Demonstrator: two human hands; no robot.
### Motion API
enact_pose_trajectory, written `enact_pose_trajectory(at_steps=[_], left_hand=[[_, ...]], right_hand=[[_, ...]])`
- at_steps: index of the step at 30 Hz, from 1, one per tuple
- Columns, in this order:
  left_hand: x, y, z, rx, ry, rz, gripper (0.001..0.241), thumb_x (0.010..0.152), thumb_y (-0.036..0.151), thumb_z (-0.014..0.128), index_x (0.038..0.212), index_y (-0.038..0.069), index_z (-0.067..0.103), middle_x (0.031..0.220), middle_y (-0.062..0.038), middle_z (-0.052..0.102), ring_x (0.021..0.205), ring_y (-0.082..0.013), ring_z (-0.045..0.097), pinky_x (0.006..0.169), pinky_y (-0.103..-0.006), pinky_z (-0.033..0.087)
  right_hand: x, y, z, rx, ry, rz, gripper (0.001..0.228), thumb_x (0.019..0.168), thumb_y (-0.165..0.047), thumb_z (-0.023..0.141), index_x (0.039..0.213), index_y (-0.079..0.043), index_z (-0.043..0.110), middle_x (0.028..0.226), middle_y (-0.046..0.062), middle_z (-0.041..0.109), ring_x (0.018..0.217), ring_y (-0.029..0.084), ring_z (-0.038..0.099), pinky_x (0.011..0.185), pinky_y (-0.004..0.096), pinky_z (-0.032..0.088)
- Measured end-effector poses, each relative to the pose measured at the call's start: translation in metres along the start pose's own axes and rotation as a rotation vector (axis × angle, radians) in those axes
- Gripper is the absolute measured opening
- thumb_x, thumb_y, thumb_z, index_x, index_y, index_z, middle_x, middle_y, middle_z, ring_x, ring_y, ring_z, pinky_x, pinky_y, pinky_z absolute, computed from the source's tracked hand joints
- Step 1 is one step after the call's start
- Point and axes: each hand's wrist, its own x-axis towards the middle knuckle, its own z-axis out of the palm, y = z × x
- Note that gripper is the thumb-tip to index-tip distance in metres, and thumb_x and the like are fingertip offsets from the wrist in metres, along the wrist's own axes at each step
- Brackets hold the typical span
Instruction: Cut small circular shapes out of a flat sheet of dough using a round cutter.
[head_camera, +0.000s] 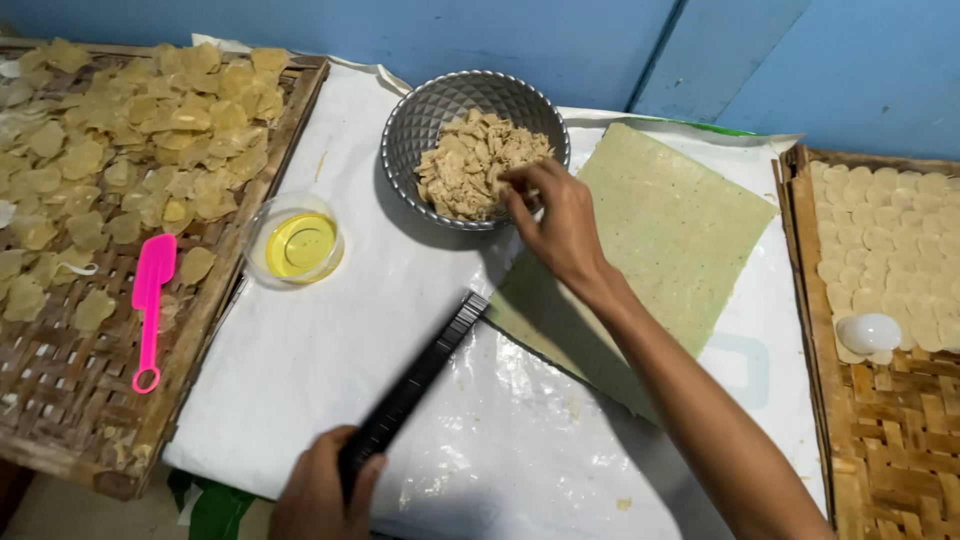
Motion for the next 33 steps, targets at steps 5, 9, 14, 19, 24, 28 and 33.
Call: enact_pose_trajectory(at_steps=[5, 9, 14, 19, 24, 28, 33], left_hand=[[0.034, 0.027, -0.005, -0.081, 0.279, 0.145, 0.056, 0.088, 0.016, 0.065, 0.137, -0.004, 0.046, 0.107, -0.026, 0.067, 0.092, -0.0396, 0.070, 0.082, -0.0514, 0.055], [0.072, 0.059, -0.006, -0.030, 0.406, 0.281, 0.060, 0.087, 0.006, 0.066, 0.138, -0.015, 0.041, 0.110, -0.034, 0.059, 0.096, -0.0454, 0.060, 0.087, -0.0555, 0.050], [0.074, 0.104, -0.010, 0.078, 0.643, 0.464, 0.054, 0.089, 0.007, 0.071, 0.135, -0.015, 0.052, 0.119, -0.029, 0.059, 0.104, -0.0400, 0.058, 0.092, -0.0483, 0.049], [0.082, 0.148, 0.011, -0.135, 0.142, 0.406, 0.069, 0.096, 0.040, 0.063, 0.139, -0.012, 0.050, 0.127, -0.026, 0.064, 0.116, -0.0379, 0.063, 0.098, -0.0468, 0.051], [0.089, 0.178, 0.025, -0.107, 0.021, 0.425, 0.063, 0.097, 0.049, 0.061, 0.122, -0.009, 0.065, 0.105, -0.022, 0.069, 0.093, -0.0339, 0.070, 0.085, -0.0449, 0.057], [0.074, 0.179, 0.019, -0.105, 0.044, 0.444, 0.053, 0.097, 0.045, 0.061, 0.115, -0.004, 0.068, 0.096, -0.018, 0.070, 0.085, -0.0319, 0.069, 0.078, -0.0441, 0.056], [0.048, 0.174, 0.025, -0.111, -0.162, 0.330, 0.049, 0.092, 0.047, 0.066, 0.114, 0.003, 0.070, 0.090, -0.008, 0.074, 0.075, -0.0197, 0.071, 0.069, -0.0353, 0.058]], right_hand=[[-0.093, -0.038, -0.036, -0.118, -0.134, -0.099, 0.016, 0.091, -0.015, 0.071, 0.099, -0.002, 0.071, 0.096, 0.013, 0.065, 0.080, 0.024, 0.064, 0.067, 0.033, 0.058], [-0.166, -0.028, -0.032, -0.461, -0.407, -0.220, 0.026, 0.093, -0.025, 0.068, 0.109, -0.005, 0.064, 0.107, 0.011, 0.054, 0.093, 0.025, 0.052, 0.080, 0.037, 0.049], [-0.200, -0.042, -0.078, -0.352, -0.208, 0.203, 0.041, 0.093, -0.036, 0.067, 0.120, -0.006, 0.063, 0.107, 0.012, 0.058, 0.084, 0.024, 0.062, 0.067, 0.034, 0.058], [-0.231, -0.036, -0.117, -0.562, -0.199, 0.665, 0.067, 0.095, -0.049, 0.055, 0.131, 0.008, 0.049, 0.100, 0.017, 0.062, 0.072, 0.027, 0.066, 0.055, 0.038, 0.062], [-0.222, -0.054, -0.135, -0.240, -0.297, 1.194, 0.069, 0.094, -0.059, 0.044, 0.132, -0.003, 0.058, 0.100, 0.014, 0.075, 0.091, 0.027, 0.075, 0.082, 0.038, 0.059], [-0.245, -0.023, -0.133, -0.187, -0.269, 1.197, 0.064, 0.096, -0.055, 0.042, 0.134, -0.005, 0.058, 0.085, 0.009, 0.074, 0.071, 0.019, 0.068, 0.064, 0.032, 0.054], [-0.248, -0.039, -0.152, -0.263, -0.096, 1.278, 0.068, 0.096, -0.054, 0.041, 0.139, -0.004, 0.056, 0.124, 0.018, 0.070, 0.105, 0.029, 0.074, 0.086, 0.041, 0.062]])
